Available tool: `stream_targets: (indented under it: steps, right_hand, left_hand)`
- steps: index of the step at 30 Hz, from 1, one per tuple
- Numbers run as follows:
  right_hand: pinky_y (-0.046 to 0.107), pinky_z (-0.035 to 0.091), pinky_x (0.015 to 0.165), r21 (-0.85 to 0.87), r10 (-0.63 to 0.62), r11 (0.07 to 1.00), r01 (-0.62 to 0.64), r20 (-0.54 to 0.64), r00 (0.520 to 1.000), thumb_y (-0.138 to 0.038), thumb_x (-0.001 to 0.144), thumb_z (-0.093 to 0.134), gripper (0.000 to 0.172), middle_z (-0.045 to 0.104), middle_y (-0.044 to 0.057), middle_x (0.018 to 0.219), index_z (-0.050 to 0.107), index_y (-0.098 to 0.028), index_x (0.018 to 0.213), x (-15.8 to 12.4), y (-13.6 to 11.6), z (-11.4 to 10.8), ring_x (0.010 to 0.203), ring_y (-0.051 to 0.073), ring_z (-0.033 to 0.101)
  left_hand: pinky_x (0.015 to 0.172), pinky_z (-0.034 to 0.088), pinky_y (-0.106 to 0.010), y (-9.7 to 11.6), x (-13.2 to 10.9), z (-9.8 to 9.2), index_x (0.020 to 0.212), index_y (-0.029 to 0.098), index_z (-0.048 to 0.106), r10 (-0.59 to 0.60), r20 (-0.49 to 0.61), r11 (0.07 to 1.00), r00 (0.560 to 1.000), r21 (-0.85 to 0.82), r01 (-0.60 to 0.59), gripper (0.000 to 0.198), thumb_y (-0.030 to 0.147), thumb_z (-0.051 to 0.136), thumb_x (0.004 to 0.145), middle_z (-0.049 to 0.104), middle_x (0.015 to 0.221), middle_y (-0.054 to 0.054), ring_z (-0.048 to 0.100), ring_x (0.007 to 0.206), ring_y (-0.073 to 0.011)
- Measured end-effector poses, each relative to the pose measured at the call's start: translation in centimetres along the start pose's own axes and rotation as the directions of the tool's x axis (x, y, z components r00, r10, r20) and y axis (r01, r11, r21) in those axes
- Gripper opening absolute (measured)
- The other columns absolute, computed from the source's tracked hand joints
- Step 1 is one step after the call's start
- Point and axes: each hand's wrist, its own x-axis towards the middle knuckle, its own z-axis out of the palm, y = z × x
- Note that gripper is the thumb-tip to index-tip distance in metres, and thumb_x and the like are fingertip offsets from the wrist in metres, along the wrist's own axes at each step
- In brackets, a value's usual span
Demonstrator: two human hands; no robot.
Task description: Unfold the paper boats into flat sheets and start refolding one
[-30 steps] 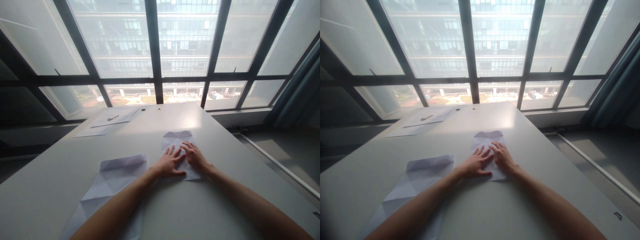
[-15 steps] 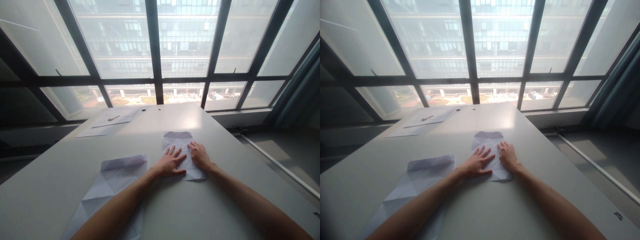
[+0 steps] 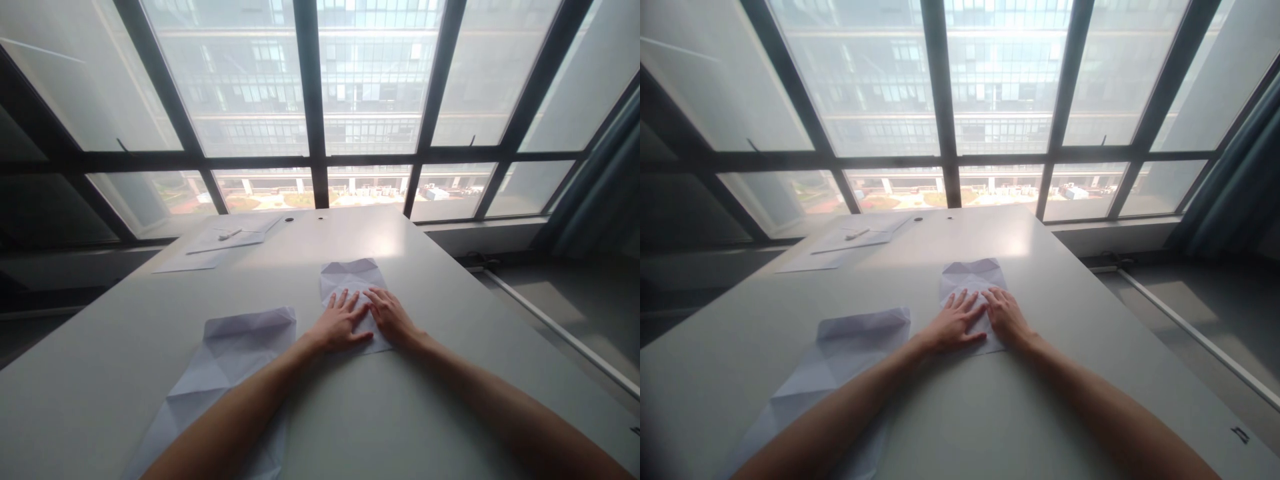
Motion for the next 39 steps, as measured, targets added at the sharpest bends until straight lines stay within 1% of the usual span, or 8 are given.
stream_targets:
  steps: [5, 8, 13, 18, 23, 27, 35, 39]
  right_hand:
    - [0.040, 0.033, 0.116, -0.074, 0.046, 0.996, -0.043, 0.049, 0.998, -0.020, 0.101, 0.040, 0.040, 0.055, 0.014, 0.144, 0.057, -0.016, 0.137, -0.2, 0.4, 0.4, 0.136, 0.024, 0.046]
    - [0.040, 0.034, 0.114, -0.099, 0.066, 0.993, -0.059, 0.078, 0.995, -0.022, 0.102, 0.040, 0.037, 0.056, 0.014, 0.143, 0.060, -0.017, 0.132, -0.2, 0.4, 0.2, 0.135, 0.025, 0.048]
    - [0.041, 0.036, 0.109, -0.135, 0.093, 0.988, -0.080, 0.091, 0.991, -0.028, 0.101, 0.046, 0.029, 0.059, 0.010, 0.140, 0.064, -0.022, 0.123, -0.1, 0.2, -0.4, 0.129, 0.025, 0.053]
    - [0.038, 0.036, 0.109, -0.127, 0.073, 0.990, -0.060, 0.103, 0.992, -0.028, 0.101, 0.048, 0.028, 0.060, 0.010, 0.139, 0.064, -0.023, 0.123, 0.0, 0.2, -0.9, 0.128, 0.023, 0.054]
    - [0.039, 0.036, 0.110, -0.128, 0.078, 0.990, -0.063, 0.118, 0.990, -0.027, 0.099, 0.050, 0.030, 0.060, 0.010, 0.140, 0.063, -0.023, 0.125, 0.0, 0.2, -1.2, 0.129, 0.024, 0.053]
    - [0.040, 0.036, 0.111, -0.127, 0.082, 0.990, -0.066, 0.124, 0.989, -0.027, 0.099, 0.051, 0.030, 0.059, 0.010, 0.140, 0.064, -0.023, 0.125, 0.0, 0.2, -1.2, 0.130, 0.024, 0.053]
    - [0.040, 0.036, 0.110, -0.122, 0.079, 0.990, -0.065, 0.116, 0.990, -0.027, 0.099, 0.050, 0.029, 0.060, 0.010, 0.139, 0.064, -0.022, 0.125, -0.1, 0.1, -1.2, 0.129, 0.024, 0.053]
    - [0.040, 0.035, 0.110, -0.123, 0.081, 0.990, -0.067, 0.115, 0.990, -0.028, 0.100, 0.050, 0.029, 0.060, 0.010, 0.139, 0.064, -0.023, 0.125, 0.0, 0.1, -1.2, 0.129, 0.024, 0.053]
  left_hand:
    - [0.119, 0.008, -0.064, -0.1, 0.1, 0.1, 0.160, 0.033, 0.021, -0.009, 0.012, 1.000, 1.000, -0.001, 0.009, 0.088, 0.083, 0.032, 0.088, 0.014, 0.167, -0.011, 0.006, 0.152, -0.0436]
    - [0.119, 0.009, -0.064, -0.1, 0.1, 0.0, 0.160, 0.035, 0.018, -0.008, 0.014, 1.000, 1.000, -0.006, 0.008, 0.087, 0.083, 0.032, 0.089, 0.013, 0.167, -0.011, 0.006, 0.152, -0.0430]
    - [0.120, 0.007, -0.063, -0.1, 0.1, -0.1, 0.159, 0.034, 0.022, -0.007, 0.026, 1.000, 1.000, -0.006, 0.007, 0.085, 0.081, 0.034, 0.089, 0.012, 0.167, -0.011, 0.005, 0.153, -0.0411]
    - [0.119, 0.007, -0.064, 0.0, 0.0, -0.2, 0.159, 0.032, 0.022, 0.009, 0.013, 1.000, 1.000, -0.007, -0.009, 0.083, 0.078, 0.036, 0.091, 0.014, 0.166, -0.013, 0.008, 0.153, -0.0398]
    - [0.119, 0.008, -0.063, 0.0, 0.0, -0.2, 0.159, 0.034, 0.021, 0.003, 0.016, 1.000, 1.000, -0.008, -0.002, 0.082, 0.076, 0.039, 0.092, 0.015, 0.166, -0.012, 0.011, 0.152, -0.0392]
    - [0.119, 0.008, -0.063, 0.0, 0.0, -0.2, 0.159, 0.034, 0.022, -0.001, 0.013, 1.000, 1.000, 0.000, 0.001, 0.082, 0.077, 0.038, 0.091, 0.015, 0.166, -0.011, 0.012, 0.152, -0.0391]
    - [0.118, 0.007, -0.066, 0.1, 0.0, -0.2, 0.159, 0.033, 0.021, 0.006, 0.019, 1.000, 1.000, -0.004, -0.006, 0.083, 0.079, 0.035, 0.091, 0.014, 0.166, -0.014, 0.011, 0.152, -0.0394]
    - [0.118, 0.007, -0.066, 0.1, 0.0, -0.3, 0.159, 0.034, 0.021, 0.002, 0.021, 1.000, 1.000, -0.006, -0.002, 0.083, 0.079, 0.035, 0.091, 0.014, 0.166, -0.013, 0.011, 0.153, -0.0387]
